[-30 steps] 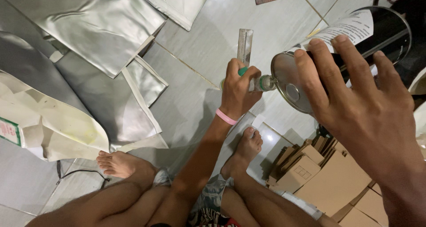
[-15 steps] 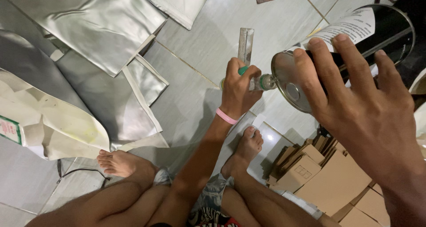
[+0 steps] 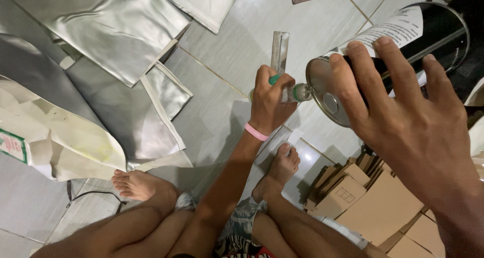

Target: The person sits on the floor and packs brown sandals into cardboard boxes. They wipe the sandals with a cloth, place them in boxes, and close the flaps. The person then pours liquid from a metal container into a small bottle.

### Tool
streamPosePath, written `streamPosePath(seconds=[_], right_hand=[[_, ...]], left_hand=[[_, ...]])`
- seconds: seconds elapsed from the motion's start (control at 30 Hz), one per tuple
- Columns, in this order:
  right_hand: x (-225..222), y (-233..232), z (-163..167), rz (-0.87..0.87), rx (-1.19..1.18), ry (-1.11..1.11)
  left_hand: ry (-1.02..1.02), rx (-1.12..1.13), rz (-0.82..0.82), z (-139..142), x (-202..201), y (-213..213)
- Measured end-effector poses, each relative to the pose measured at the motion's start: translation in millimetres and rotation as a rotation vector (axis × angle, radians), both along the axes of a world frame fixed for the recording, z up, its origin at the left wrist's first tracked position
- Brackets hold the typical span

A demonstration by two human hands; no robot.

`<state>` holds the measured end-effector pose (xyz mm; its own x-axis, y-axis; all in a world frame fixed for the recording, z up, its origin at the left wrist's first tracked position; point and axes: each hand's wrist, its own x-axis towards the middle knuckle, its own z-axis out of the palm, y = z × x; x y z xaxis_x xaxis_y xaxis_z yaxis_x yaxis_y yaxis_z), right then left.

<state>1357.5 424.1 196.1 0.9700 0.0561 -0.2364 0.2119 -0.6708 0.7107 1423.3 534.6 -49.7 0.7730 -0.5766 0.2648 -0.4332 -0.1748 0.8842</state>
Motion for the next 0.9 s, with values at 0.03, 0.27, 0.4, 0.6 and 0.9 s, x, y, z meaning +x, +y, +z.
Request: streamPosePath(seconds=[0.03,0.27,0.4,0.6,0.9], right_hand=[[-0.2,-0.3,-0.3,-0.002,0.004,0.002],[0.5,0.9,0.5,-0.012,0.042,-0.008],[2.7,3.6,2.8,-0.013,0.005,0.018],[3.7,3.9,3.5,0.009,0.017,-0.021],[0.8,3.6,3.0,0.003,-0.022,0.013]], left_hand=[[-0.007,0.003,0.003,-0.2,-0.2,-0.3],[0.007,-0.007,0.001,-0.3,-1.4,0.6],[-0.012,-0.002,-0.003,-0.1,1.0,1.7],[0.0,0.006,0.0,-0.3,0.3,2.6],[-0.004,-0.006,-0.001,-0.7,-2.5,2.0]])
